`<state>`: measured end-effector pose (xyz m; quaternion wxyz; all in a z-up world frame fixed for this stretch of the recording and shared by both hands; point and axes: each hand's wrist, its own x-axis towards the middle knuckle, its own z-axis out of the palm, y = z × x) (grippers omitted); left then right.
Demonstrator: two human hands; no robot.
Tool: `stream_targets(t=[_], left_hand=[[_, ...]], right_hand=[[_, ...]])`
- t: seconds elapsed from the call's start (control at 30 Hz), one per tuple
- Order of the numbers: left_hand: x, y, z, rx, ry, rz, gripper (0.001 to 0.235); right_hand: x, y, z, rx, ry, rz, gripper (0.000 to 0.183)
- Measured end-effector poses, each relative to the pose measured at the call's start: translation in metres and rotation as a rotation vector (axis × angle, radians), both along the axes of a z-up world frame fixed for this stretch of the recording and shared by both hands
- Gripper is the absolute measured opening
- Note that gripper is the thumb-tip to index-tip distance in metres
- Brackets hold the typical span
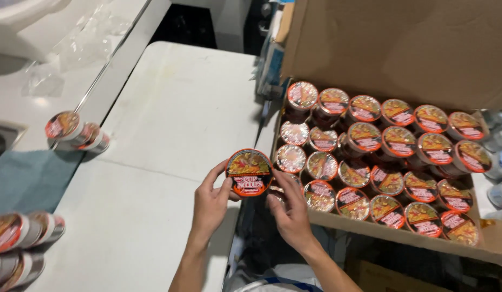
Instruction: Sorting and packing individual cups of instant noodles into a box.
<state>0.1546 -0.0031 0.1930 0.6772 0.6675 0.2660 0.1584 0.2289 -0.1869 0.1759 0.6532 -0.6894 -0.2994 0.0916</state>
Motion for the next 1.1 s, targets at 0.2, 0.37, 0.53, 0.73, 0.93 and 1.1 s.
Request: stream_targets(t=[0.2, 0.37, 0.53, 0.73, 0.93, 1.1], left_hand=[[0.113, -0.026, -0.022, -0.03, -0.086, -0.146, 0.041], [0.196, -0.045, -0.058, 0.021, -0.022, -0.268, 0.041], [0.252, -0.066, -0.077, -0.053, 0.121, -0.356, 0.041], [0.273, -0.077, -0.101, -0.054, 0.15, -0.372, 0.041], [0.283, -0.079, -0.115, -0.128, 0.138, -0.368, 0.042], [0.291, -0.08, -0.128, -0.075, 0.148, -0.366, 0.041]], right_hand=[[0.076, -0.034, -0.014, -0.022, 0.102, -0.169, 0.057], [0.129, -0.062, -0.044, -0.137, 0.021, -0.251, 0.065], [0.169, -0.079, -0.07, -0.328, 0.033, -0.295, 0.07], [0.189, -0.09, -0.081, -0.398, 0.108, -0.253, 0.071], [0.199, -0.092, -0.087, -0.426, 0.147, -0.206, 0.074], [0.201, -0.089, -0.09, -0.437, 0.201, -0.204, 0.071]])
